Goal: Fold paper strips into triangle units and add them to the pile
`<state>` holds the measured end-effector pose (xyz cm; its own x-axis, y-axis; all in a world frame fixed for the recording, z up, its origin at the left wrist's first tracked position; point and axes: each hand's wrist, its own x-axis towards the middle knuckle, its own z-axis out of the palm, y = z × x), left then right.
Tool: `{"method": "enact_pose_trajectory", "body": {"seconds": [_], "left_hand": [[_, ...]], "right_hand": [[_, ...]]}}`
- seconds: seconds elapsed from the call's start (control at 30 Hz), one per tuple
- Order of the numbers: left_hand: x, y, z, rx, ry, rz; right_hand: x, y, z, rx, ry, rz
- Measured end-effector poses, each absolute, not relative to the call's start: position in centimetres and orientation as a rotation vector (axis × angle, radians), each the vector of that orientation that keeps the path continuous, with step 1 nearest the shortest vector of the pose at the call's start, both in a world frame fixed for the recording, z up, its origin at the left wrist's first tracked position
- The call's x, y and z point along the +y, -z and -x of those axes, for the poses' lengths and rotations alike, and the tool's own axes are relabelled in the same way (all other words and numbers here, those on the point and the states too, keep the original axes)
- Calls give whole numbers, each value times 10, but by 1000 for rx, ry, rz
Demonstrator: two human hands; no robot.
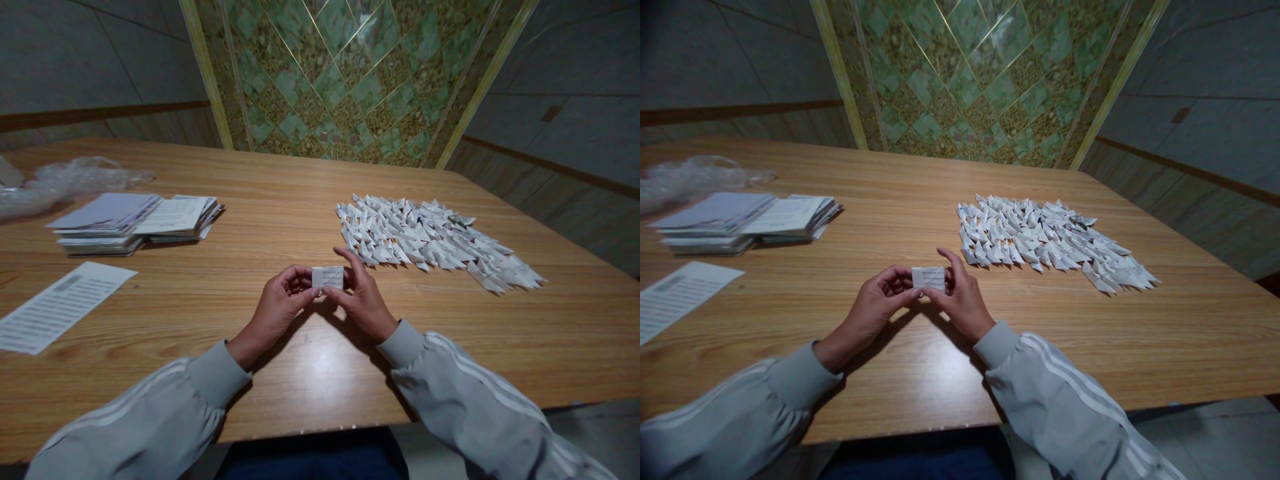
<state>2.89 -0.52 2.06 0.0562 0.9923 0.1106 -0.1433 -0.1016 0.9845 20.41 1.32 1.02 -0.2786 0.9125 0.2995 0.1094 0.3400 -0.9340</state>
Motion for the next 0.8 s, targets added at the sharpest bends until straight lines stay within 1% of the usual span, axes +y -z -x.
{"method": "enact_pose_trajectory", "body": {"seconds": [0.13,0.23,0.4,0.67,0.8], "left_hand": [[-4,-21,-27,1039,-1327,-1228],[-5,-20,-28,1005,-1290,-1157],[-3,-20,-27,980,-1252,-1078],[-1,-18,-24,953,-1284,-1040],[0,-15,-24,936,-1267,-1014]], "right_hand": [[15,-10,-203,-1565,-1182,854],[15,-10,-201,-1492,-1215,834],[15,-11,-201,-1432,-1364,798],[15,-14,-203,-1453,-1300,825],[15,-13,-202,-1448,-1321,844]]}}
